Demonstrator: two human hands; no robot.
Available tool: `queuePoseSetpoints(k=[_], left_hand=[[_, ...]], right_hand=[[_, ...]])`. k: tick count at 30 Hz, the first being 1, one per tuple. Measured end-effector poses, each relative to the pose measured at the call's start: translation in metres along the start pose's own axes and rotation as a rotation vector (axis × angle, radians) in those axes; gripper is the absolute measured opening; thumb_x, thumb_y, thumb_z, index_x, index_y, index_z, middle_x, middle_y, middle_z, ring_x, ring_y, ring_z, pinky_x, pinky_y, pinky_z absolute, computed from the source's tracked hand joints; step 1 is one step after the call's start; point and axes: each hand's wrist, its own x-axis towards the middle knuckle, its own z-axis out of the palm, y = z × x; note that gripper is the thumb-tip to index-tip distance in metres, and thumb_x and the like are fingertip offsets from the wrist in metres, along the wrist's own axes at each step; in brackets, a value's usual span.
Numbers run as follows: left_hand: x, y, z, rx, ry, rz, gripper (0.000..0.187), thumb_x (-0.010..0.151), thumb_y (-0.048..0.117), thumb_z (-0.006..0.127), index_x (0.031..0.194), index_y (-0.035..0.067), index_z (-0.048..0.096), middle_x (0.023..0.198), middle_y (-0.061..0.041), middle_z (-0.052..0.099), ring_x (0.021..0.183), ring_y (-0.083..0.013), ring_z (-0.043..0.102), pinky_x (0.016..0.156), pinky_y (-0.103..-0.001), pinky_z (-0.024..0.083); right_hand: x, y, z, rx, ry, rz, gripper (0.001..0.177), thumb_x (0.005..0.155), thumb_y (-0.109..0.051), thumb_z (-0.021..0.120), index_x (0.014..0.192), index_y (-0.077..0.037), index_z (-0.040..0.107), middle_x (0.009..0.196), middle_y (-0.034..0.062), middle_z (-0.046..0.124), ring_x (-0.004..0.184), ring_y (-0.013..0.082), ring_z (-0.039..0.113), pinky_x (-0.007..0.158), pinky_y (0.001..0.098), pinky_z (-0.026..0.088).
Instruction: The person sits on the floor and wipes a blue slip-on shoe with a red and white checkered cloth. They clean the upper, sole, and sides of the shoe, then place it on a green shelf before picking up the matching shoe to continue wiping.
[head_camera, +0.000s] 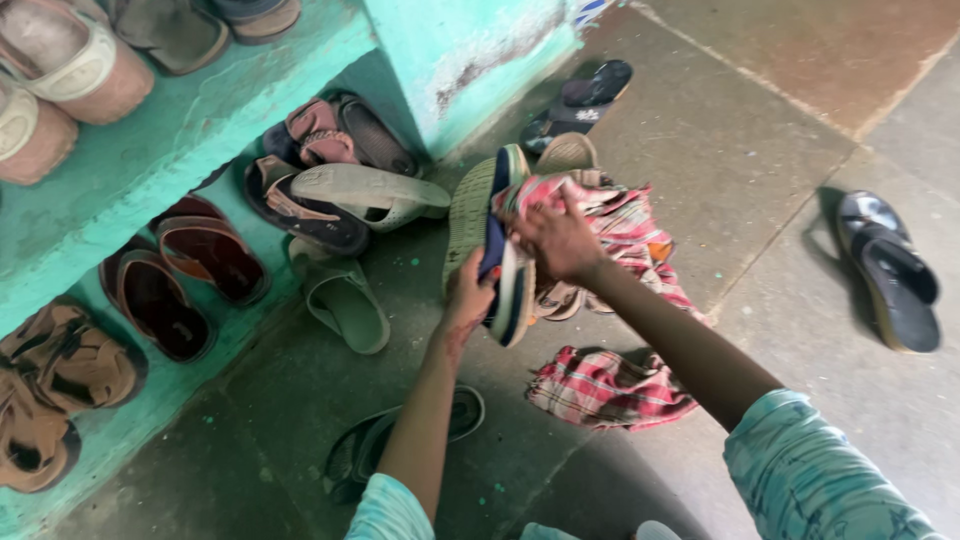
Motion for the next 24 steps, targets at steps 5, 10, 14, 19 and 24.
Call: queuePoseSetpoints(k=[5, 10, 14, 19, 24], left_hand=[[-0.011, 0.016, 0.003, 0.013, -0.014, 0.172, 0.04, 0.093, 0.014, 0.071, 0.131, 0.005, 0.061, 0.115, -0.024, 0.073, 0.108, -0.0397, 0.071, 0.09, -0.046, 0.055], [-0.013, 0.039, 0.009, 0.028, -0.102, 0.153, 0.036, 0.096, 0.013, 0.064, 0.131, 0.003, 0.059, 0.109, -0.023, 0.072, 0.102, -0.0391, 0.073, 0.088, -0.046, 0.056], [-0.019, 0.042, 0.01, 0.092, 0.008, 0.231, 0.038, 0.097, 0.016, 0.067, 0.131, 0.002, 0.06, 0.106, -0.027, 0.071, 0.097, -0.0451, 0.068, 0.083, -0.051, 0.052], [-0.033, 0.047, -0.03, -0.089, -0.076, 0.177, 0.046, 0.1, 0.035, 0.073, 0.133, 0.005, 0.061, 0.112, -0.02, 0.072, 0.102, -0.0353, 0.073, 0.087, -0.044, 0.056], [-0.066, 0.056, -0.052, -0.074, -0.224, 0.285, 0.102, 0.06, 0.043, 0.096, 0.14, -0.001, 0.05, 0.137, -0.024, 0.049, 0.128, -0.0416, 0.047, 0.105, -0.051, 0.04]], right_hand=[[0.049, 0.032, 0.018, -0.07, 0.011, 0.098, 0.057, 0.109, -0.052, 0.033, 0.154, -0.019, 0.044, 0.137, 0.0151, 0.062, 0.134, 0.0305, 0.054, 0.118, 0.0713, 0.014], [0.081, 0.101, 0.053, -0.005, -0.026, 0.325, 0.042, 0.11, -0.04, 0.034, 0.136, -0.02, 0.059, 0.146, 0.01, 0.062, 0.133, 0.0353, 0.057, 0.116, 0.0669, 0.025], [0.02, 0.123, 0.1, 0.287, -0.003, 0.567, 0.056, 0.101, -0.046, 0.038, 0.15, -0.02, 0.047, 0.141, 0.0163, 0.059, 0.135, 0.04, 0.049, 0.103, 0.073, 0.022], [-0.071, 0.127, 0.111, 0.717, 0.258, 0.646, 0.062, 0.098, -0.026, 0.058, 0.157, -0.017, 0.042, 0.138, 0.0224, 0.061, 0.128, 0.0379, 0.057, 0.107, 0.0455, 0.044], [-0.125, 0.16, 0.128, 0.946, 0.266, 0.962, 0.046, 0.101, -0.013, 0.053, 0.146, -0.015, 0.061, 0.128, 0.0107, 0.073, 0.113, 0.0208, 0.067, 0.097, 0.0334, 0.051]])
